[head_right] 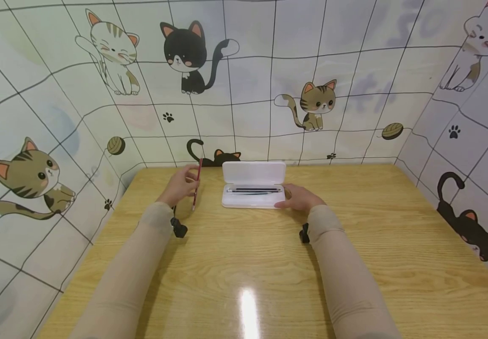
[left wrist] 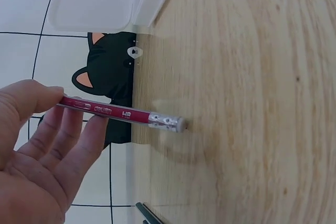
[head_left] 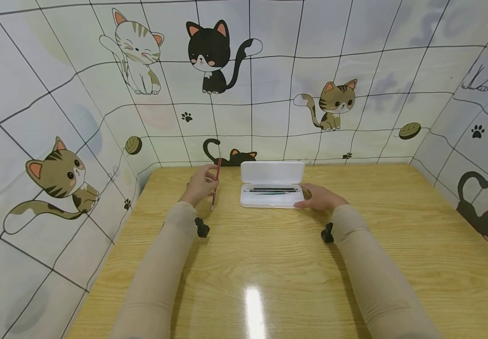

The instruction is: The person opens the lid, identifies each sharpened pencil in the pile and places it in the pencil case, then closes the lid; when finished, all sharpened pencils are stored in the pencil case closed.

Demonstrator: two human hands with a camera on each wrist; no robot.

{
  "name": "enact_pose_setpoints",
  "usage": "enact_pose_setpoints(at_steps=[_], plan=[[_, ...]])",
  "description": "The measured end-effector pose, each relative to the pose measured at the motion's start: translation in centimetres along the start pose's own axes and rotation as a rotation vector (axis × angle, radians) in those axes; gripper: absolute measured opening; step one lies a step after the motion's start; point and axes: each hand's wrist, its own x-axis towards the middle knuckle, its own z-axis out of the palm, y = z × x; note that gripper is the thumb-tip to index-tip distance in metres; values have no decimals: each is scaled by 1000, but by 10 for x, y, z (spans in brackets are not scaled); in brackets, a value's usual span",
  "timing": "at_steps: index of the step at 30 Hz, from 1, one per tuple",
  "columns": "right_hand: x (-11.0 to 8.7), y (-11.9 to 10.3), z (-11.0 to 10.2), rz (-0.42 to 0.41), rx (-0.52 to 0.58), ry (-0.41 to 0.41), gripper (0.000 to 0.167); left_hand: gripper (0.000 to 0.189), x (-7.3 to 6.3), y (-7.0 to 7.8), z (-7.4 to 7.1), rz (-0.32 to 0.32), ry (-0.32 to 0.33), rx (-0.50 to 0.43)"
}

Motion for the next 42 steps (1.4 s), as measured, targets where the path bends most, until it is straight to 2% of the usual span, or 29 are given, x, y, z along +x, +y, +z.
enact_pose_setpoints(at_steps=[7,18,27,42], plan=[[-1,0,-1,0,-2,4,98,52,1,2,1,50,29,8],[0,1,2,-11,2,12,96,50,1,7,3,105,26,18],[-2,0,2,14,13,7,98,49,3,11,7,209,106,90],[-1,-1,2,-14,-1,18,95,47,4,14,16,297,197,95]])
